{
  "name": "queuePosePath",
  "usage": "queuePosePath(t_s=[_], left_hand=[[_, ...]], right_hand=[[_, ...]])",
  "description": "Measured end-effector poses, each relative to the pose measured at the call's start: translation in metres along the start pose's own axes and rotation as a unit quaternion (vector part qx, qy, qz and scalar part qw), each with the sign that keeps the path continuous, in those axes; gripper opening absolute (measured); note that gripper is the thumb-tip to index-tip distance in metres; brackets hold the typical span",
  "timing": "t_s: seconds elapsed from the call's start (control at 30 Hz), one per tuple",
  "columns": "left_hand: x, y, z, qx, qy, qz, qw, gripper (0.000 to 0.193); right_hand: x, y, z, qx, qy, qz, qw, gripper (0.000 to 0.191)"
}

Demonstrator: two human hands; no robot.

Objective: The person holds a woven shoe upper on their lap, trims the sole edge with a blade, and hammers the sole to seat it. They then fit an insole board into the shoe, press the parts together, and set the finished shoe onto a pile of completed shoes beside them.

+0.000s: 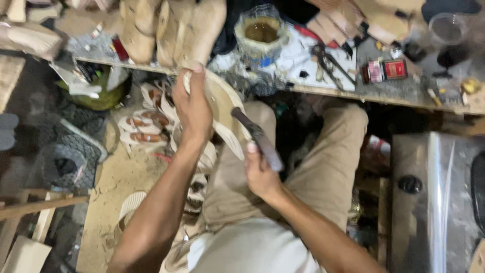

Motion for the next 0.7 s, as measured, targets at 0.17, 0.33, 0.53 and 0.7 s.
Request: queuePosePath(t_s=[0.17,0.33,0.53,0.7], left_hand=[[0.003,-0.002,0.008,0.071,-0.065,-0.023,0.995,0.058],[0.032,-0.011,0.029,0.210,-0.327,-0.229,0.892,0.059],[0.021,-0.029,0.053,0.320,-0.249,-0.156,0.901,0.058],[-0.019,-0.057,0.090,0.391,-0.486,-0.263,0.736,0.068]], right_hand=[[0.016,-0.025,-0.007,0.121,-0.238,-0.096,0.959,0.027],[0.033,-0.066,-0.019,0.268,-0.394,-0.131,0.869,0.033],[-0.026,-0.052,-0.074,-0.014,-0.181,0.155,0.971,0.047],[-0.040,-0.054,-0.074,0.069,0.191,0.211,0.956,0.071]])
Point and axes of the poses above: each hand's wrist, its own y-axis towards the middle knuckle, its own z-axis out of the palm, x = y × z, the point moved 6 cm from there along y, towards the middle knuckle, and after that the axes turned 3 degrees about -z, right-handed, at the moved point
